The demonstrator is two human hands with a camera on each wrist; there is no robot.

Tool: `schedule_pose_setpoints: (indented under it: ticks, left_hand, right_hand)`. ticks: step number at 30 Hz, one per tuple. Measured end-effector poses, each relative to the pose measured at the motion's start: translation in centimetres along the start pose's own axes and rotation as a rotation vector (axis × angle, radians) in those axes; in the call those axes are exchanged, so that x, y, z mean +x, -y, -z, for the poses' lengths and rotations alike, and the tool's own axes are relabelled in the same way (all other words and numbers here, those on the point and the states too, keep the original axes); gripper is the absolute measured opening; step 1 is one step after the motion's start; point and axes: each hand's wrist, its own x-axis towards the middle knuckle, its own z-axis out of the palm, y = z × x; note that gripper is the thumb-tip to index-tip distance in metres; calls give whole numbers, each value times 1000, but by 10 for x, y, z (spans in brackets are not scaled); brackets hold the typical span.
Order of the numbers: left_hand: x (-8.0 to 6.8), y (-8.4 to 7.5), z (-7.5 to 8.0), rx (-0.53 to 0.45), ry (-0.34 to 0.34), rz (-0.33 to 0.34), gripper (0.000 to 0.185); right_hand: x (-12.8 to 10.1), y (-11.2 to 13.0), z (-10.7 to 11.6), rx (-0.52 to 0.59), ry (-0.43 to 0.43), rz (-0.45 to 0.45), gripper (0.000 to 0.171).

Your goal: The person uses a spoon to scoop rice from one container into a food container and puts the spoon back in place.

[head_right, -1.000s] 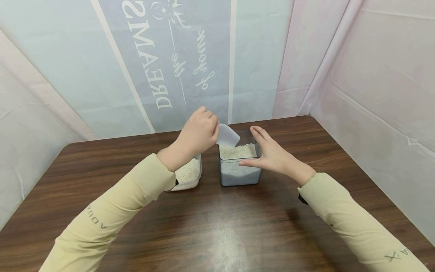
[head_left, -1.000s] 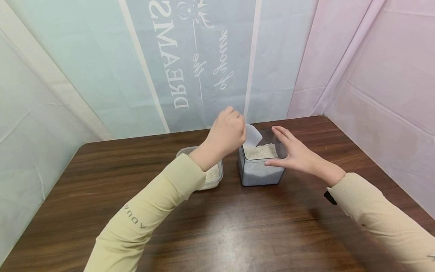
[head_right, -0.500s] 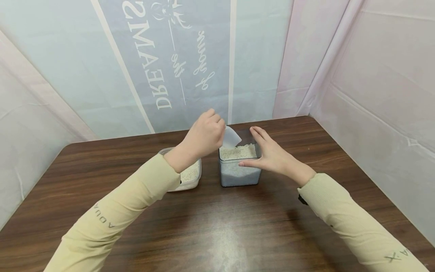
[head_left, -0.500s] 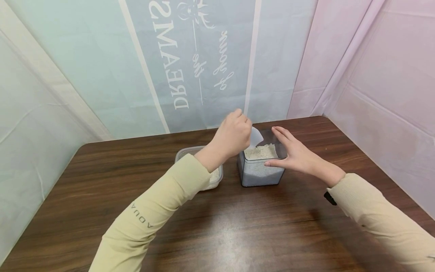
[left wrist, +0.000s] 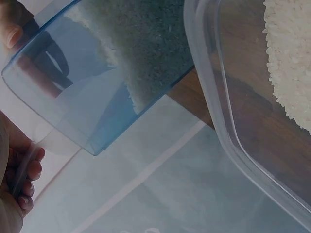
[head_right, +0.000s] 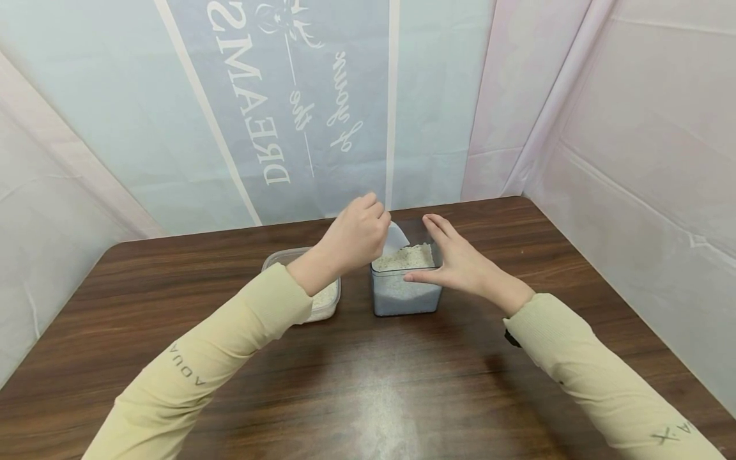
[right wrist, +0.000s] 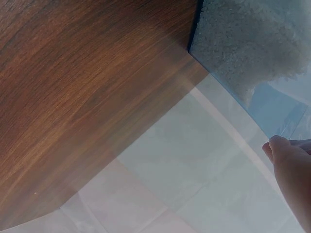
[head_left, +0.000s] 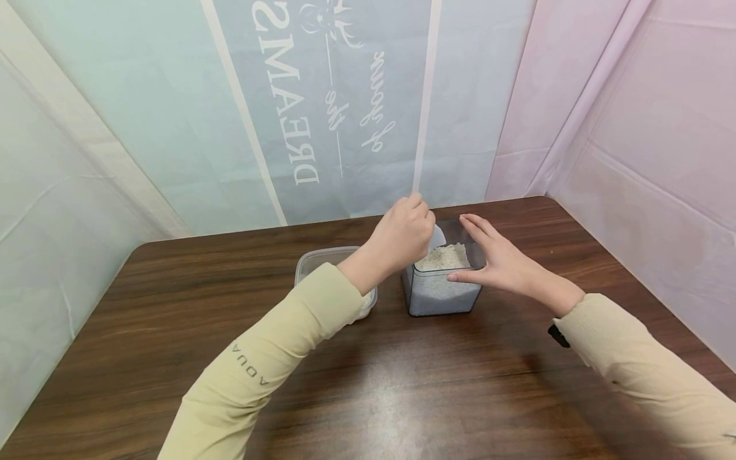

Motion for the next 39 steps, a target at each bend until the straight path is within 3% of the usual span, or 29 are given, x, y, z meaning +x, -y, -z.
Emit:
schedule_pose_setpoints:
  ticks: [14, 26, 39]
  left_hand:
    - [3, -4, -4, 26, 84, -82, 24]
    - [-1, 1, -15, -107, 120, -60, 17]
    - [2, 4, -17, -272, 173, -43, 22]
  right_hand:
    - [0, 0, -1, -5, -13, 24, 99]
    - [0, -1, -1, -8, -7, 11, 100]
    - [0, 1, 1, -7, 8, 2, 100]
